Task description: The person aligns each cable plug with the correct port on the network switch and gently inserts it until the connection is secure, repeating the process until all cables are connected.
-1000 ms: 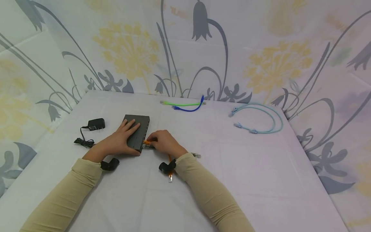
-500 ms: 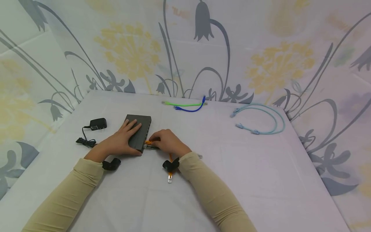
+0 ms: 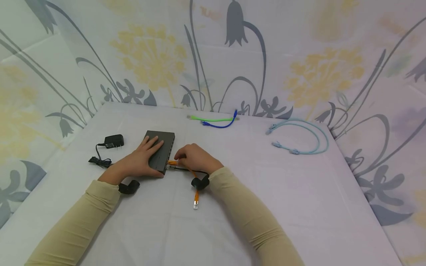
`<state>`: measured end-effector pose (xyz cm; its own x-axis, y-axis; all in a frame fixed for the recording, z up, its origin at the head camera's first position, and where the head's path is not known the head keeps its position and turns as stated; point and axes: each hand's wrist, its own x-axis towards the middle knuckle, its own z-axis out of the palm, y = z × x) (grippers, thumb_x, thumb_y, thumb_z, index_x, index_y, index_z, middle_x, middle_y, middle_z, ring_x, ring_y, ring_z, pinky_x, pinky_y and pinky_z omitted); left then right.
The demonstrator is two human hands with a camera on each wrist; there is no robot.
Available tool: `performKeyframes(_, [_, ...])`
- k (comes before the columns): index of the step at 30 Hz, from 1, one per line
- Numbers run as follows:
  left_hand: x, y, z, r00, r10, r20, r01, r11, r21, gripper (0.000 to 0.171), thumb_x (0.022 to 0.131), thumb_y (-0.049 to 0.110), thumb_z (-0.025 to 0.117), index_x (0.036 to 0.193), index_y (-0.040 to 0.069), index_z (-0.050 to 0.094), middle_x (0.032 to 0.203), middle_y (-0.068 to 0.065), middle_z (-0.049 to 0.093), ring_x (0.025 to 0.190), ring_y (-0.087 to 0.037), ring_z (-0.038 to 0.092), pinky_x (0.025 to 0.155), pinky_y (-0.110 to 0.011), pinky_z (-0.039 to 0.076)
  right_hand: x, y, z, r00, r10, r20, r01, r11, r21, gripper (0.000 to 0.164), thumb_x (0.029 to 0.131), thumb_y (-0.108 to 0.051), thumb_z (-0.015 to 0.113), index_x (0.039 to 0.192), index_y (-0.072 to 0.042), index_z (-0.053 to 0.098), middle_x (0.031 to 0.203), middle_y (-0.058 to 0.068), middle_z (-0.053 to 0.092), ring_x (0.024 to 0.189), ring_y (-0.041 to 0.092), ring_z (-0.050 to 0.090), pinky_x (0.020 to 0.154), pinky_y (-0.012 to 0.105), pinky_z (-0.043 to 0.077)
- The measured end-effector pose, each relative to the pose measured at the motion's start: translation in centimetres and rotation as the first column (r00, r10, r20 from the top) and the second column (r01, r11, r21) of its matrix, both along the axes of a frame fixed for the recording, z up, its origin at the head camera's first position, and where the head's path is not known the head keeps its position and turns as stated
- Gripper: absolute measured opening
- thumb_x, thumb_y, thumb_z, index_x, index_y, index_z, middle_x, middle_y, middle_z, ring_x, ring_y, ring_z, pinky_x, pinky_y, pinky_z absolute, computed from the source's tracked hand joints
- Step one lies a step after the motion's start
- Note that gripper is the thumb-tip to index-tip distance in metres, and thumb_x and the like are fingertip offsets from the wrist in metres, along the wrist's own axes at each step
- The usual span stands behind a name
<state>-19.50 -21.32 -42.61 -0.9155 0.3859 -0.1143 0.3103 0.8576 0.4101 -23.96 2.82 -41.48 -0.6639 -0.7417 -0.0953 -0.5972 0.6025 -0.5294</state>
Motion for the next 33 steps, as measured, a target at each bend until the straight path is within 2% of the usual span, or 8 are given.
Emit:
performKeyframes(10, [0.2,0.1,0.2,1.0,0.003,-0.008,-0.003,1.0,-0.009,0.118,0.068,0.06,0.08,0.157,0.014,0.017,0.164,-0.014,0.004,0.148,-0.045,-0.007,0.111,-0.065,0.026,-1.3,0.5,1.2,1.0,-0.001,-0.012,0.001,0.999,0.04,0.023,0.097,-0.017,0.059,0.115,-0.013,0.072,0.117,0.001,0.07,0.105,0.016,0.065,0.088,0.031,0.052])
performKeyframes(25, [0.3,0.3,0.4,1.0,0.008,0.0,-0.008,1.0,-0.013,0.118,0.068,0.058,0.08,0.157,0.014,0.017,0.164,-0.014,0.004,0.148,-0.045,-0.007,0.111,-0.065,0.026,-3.7,1.4,2.1,0.998,-0.06,-0.012,0.06,0.998,0.035,0.023,0.097,-0.018,0.059,0.114,-0.013,0.073,0.117,0.002,0.071,0.108,0.018,0.063,0.089,0.034,0.052])
performKeyframes(33, [0.1,0.3,0.2,1.0,0.011,-0.001,-0.011,1.0,-0.023,0.119,0.067,0.06,0.08,0.157,0.016,0.016,0.164,-0.013,0.004,0.149,-0.044,-0.007,0.111,-0.065,0.026,-4.7,2.3,2.4,0.994,-0.105,-0.002,0.105,0.994,0.025,0.023,0.097,-0.019,0.059,0.114,-0.012,0.072,0.116,0.002,0.07,0.098,0.017,0.063,0.084,0.034,0.051])
